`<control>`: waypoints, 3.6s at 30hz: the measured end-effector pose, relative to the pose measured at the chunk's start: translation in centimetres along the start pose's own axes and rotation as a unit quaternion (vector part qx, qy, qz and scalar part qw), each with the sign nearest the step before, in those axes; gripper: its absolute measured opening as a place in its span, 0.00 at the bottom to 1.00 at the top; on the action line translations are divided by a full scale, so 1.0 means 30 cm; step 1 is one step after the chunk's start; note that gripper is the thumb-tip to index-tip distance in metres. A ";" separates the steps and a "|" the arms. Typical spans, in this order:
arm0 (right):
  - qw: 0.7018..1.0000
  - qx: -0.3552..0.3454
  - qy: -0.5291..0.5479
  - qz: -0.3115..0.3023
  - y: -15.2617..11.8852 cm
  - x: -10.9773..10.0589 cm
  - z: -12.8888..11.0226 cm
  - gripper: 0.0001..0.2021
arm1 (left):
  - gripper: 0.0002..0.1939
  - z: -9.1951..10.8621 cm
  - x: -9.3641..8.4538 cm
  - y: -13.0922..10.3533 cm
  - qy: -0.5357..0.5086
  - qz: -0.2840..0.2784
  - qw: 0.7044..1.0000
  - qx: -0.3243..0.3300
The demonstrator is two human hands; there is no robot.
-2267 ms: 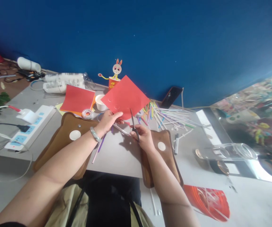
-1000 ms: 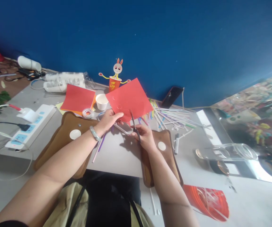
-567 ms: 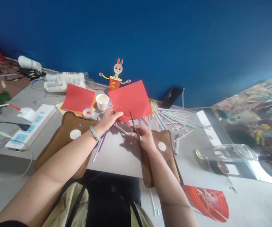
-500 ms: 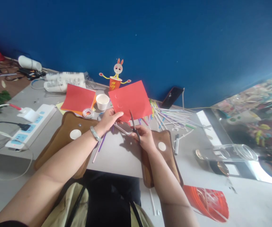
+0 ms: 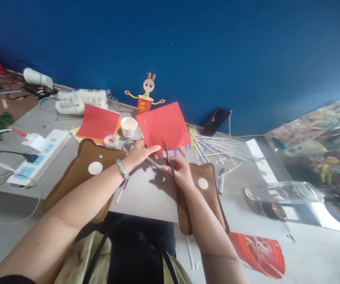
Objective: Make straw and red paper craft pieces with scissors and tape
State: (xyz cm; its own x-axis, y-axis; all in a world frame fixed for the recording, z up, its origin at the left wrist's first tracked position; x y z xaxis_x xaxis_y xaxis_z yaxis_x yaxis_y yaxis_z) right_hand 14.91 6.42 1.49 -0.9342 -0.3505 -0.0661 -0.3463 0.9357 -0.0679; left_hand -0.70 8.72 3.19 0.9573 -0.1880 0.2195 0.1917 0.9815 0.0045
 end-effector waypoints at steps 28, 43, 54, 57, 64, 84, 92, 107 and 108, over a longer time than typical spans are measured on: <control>1.000 0.003 0.006 -0.004 -0.003 -0.002 0.005 0.25 | 0.12 0.003 -0.003 -0.001 -0.001 -0.014 1.000 -0.008; 1.000 0.003 0.002 -0.005 -0.002 0.001 0.006 0.23 | 0.14 0.033 -0.007 -0.006 -0.006 0.011 1.000 -0.006; 1.000 0.003 0.012 -0.013 -0.001 0.005 0.003 0.24 | 0.13 -0.003 -0.001 -0.003 0.009 -0.015 1.000 -0.009; 1.000 0.006 0.009 -0.011 -0.001 0.003 0.002 0.25 | 0.12 -0.003 0.004 -0.005 0.012 -0.023 1.000 -0.014; 0.999 -0.010 0.028 -0.023 0.001 0.009 -0.001 0.23 | 0.12 0.009 0.006 -0.007 0.015 -0.031 0.999 -0.005; 1.000 -0.016 0.004 -0.008 0.004 -0.007 0.011 0.24 | 0.10 0.027 -0.005 -0.003 0.004 -0.012 1.000 0.004; 1.000 -0.011 0.023 -0.007 0.005 -0.010 0.033 0.22 | 0.10 0.025 -0.011 0.001 0.005 -0.008 1.000 0.005; 1.000 -0.010 0.017 -0.009 0.000 -0.007 0.010 0.24 | 0.09 0.031 0.012 -0.008 0.026 -0.046 0.999 -0.007; 1.000 -0.009 0.014 -0.008 0.000 -0.008 0.011 0.24 | 0.09 0.030 0.012 -0.008 0.026 -0.047 0.999 -0.007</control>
State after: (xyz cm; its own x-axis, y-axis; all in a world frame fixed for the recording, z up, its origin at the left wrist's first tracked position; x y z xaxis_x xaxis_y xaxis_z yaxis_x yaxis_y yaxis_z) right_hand 15.16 6.50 1.19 -0.9305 -0.3645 -0.0366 -0.3625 0.9306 -0.0508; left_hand -0.60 8.44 4.14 0.9450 -0.2809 0.1677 0.2836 0.9589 0.0081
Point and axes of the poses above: each hand's wrist, its own y-axis towards the middle knuckle, its own x-axis out of the palm, z = x × y, the point moved 8 cm from there along y, towards the middle knuckle, and after that the axes turned 3 degrees about -z, right-handed, at the moved point
